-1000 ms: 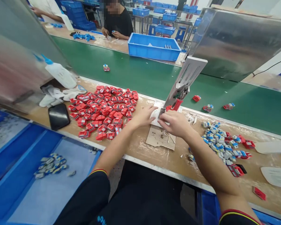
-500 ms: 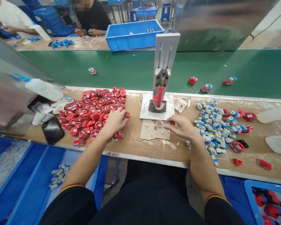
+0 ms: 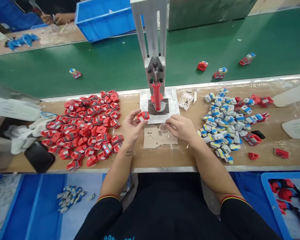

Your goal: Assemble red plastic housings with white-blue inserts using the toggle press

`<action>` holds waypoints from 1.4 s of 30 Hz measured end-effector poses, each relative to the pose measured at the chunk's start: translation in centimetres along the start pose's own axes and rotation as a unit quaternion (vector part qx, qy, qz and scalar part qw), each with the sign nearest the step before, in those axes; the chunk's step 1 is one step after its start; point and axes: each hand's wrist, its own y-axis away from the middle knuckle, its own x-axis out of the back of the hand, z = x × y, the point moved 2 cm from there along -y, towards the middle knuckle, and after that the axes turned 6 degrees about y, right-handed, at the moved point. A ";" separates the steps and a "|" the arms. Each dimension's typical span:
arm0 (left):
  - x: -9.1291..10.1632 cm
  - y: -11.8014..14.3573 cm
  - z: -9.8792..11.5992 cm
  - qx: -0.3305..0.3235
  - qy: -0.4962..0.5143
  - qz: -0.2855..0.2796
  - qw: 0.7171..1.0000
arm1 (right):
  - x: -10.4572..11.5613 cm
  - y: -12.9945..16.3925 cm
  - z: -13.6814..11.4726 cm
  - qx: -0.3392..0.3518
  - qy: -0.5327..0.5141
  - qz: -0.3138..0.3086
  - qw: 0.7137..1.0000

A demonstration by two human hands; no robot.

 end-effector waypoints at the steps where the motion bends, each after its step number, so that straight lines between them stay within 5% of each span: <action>1: -0.1 0.5 -0.1 -0.011 -0.003 0.003 1.000 | -0.1 0.0 0.1 -0.003 -0.002 0.009 1.000; 19: -1.2 3.0 1.5 -0.033 -0.025 -0.062 0.997 | -0.9 -0.1 0.1 -0.011 -0.052 0.008 0.999; 24: -1.4 2.9 1.8 -0.048 -0.047 -0.057 0.996 | 0.4 -0.1 0.0 -0.006 -0.112 0.033 0.993; 28: -1.5 2.8 2.7 -0.074 -0.084 -0.058 0.992 | 2.4 0.1 0.4 -0.089 -0.223 0.152 0.959; 32: -1.9 2.9 3.2 -0.093 -0.109 -0.072 0.987 | 2.5 0.3 0.2 -0.146 -0.363 0.277 0.878; 36: -2.6 3.2 3.3 -0.102 -0.106 -0.092 0.985 | 1.3 0.0 -0.9 -0.156 -0.440 0.291 0.835; 42: -3.0 3.4 3.5 -0.119 -0.100 -0.102 0.983 | 1.0 -0.4 -2.6 -0.146 -0.453 0.255 0.842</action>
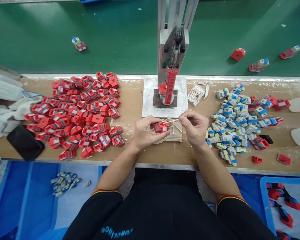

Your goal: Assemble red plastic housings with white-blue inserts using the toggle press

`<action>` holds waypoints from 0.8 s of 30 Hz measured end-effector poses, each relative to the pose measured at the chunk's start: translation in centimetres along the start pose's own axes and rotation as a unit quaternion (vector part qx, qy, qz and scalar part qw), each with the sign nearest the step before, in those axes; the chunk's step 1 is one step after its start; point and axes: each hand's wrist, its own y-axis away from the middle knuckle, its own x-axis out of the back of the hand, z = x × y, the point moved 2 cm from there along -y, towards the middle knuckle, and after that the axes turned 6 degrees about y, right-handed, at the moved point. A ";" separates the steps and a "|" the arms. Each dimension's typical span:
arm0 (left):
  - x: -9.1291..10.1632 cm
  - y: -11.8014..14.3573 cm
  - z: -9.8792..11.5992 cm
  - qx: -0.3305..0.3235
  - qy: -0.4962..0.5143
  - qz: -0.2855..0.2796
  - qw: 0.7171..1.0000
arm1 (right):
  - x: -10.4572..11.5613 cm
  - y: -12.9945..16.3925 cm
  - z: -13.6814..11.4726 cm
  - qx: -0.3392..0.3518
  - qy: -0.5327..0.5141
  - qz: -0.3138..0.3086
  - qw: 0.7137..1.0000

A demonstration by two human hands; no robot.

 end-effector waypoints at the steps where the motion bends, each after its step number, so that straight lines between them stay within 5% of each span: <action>1: 0.0 0.0 0.0 0.002 -0.003 0.000 1.000 | -0.1 0.1 -0.1 -0.001 0.004 -0.005 1.000; 16: -0.1 0.1 0.0 0.003 -0.008 0.003 1.000 | -0.5 0.5 0.4 0.010 0.081 -0.024 0.996; 24: 0.1 0.0 0.0 0.004 0.003 0.012 1.000 | 0.4 0.1 -0.3 0.098 0.140 -0.005 0.985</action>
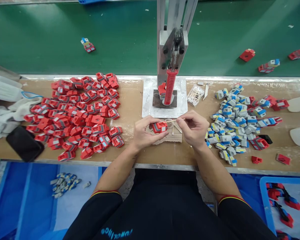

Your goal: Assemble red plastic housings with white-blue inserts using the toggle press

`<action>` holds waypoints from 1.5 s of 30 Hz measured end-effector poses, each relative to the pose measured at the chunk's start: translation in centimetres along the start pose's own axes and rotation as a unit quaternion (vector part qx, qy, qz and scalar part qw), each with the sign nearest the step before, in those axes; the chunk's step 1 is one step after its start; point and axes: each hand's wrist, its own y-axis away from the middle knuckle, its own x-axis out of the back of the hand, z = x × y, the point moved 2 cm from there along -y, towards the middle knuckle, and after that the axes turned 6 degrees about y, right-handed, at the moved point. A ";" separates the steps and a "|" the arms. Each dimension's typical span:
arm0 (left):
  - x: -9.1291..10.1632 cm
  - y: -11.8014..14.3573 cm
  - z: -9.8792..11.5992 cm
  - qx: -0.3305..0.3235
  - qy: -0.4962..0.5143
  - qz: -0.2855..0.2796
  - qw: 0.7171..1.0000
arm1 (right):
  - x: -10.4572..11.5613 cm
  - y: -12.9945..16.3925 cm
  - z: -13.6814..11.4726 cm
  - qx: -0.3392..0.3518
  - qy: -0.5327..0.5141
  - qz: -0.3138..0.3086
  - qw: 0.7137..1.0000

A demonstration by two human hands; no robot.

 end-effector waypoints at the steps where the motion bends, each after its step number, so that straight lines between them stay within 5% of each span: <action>1: 0.0 0.0 0.0 -0.001 -0.001 0.001 1.000 | 0.0 0.0 0.0 0.006 0.008 0.003 1.000; 11: 0.2 0.0 -0.3 -0.029 -0.026 0.008 0.999 | 1.5 -0.8 0.1 -0.005 -0.009 -0.010 1.000; 17: 0.7 -0.1 -1.4 -0.020 -0.030 0.020 0.999 | 1.4 -1.1 2.2 -0.005 0.121 -0.212 0.970; 21: 0.9 -0.1 -1.9 0.002 -0.021 0.020 1.000 | 0.2 -0.5 3.4 0.008 0.168 -0.266 0.949; 25: 0.9 -0.1 -2.1 0.007 -0.016 0.020 1.000 | 0.6 -0.7 3.0 0.013 0.137 -0.241 0.961; 33: 0.3 0.2 -1.5 -0.034 -0.068 0.005 0.997 | 1.5 -1.0 0.8 -0.069 -0.038 -0.031 0.996; 45: 0.2 0.2 -0.9 -0.056 -0.085 -0.006 0.995 | -0.4 0.0 0.6 -0.098 -0.056 -0.083 0.990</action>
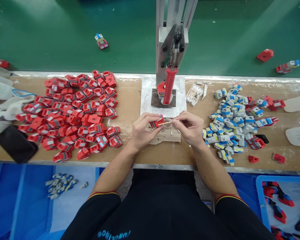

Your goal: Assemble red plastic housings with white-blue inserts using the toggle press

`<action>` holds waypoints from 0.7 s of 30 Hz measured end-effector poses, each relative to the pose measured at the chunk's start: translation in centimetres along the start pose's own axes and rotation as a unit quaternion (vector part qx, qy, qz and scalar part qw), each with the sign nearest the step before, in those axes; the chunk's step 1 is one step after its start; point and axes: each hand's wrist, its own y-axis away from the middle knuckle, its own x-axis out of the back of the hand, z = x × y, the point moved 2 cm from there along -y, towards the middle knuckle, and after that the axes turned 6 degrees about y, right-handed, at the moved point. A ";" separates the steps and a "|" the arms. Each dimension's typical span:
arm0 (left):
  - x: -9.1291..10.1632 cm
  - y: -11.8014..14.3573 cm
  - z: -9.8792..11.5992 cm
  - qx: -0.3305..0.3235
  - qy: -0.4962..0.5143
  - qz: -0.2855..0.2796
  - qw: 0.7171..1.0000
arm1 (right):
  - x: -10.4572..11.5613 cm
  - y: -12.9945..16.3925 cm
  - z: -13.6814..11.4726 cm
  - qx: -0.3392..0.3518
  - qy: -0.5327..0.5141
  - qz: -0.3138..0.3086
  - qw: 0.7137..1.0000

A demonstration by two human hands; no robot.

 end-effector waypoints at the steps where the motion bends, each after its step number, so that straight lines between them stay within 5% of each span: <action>1: 0.0 0.0 0.0 -0.002 0.003 0.002 1.000 | 0.0 0.0 0.0 0.000 0.001 -0.005 1.000; 21: 0.2 0.2 -0.3 0.023 -0.013 0.003 1.000 | 0.7 -0.5 -0.1 0.018 0.025 0.003 1.000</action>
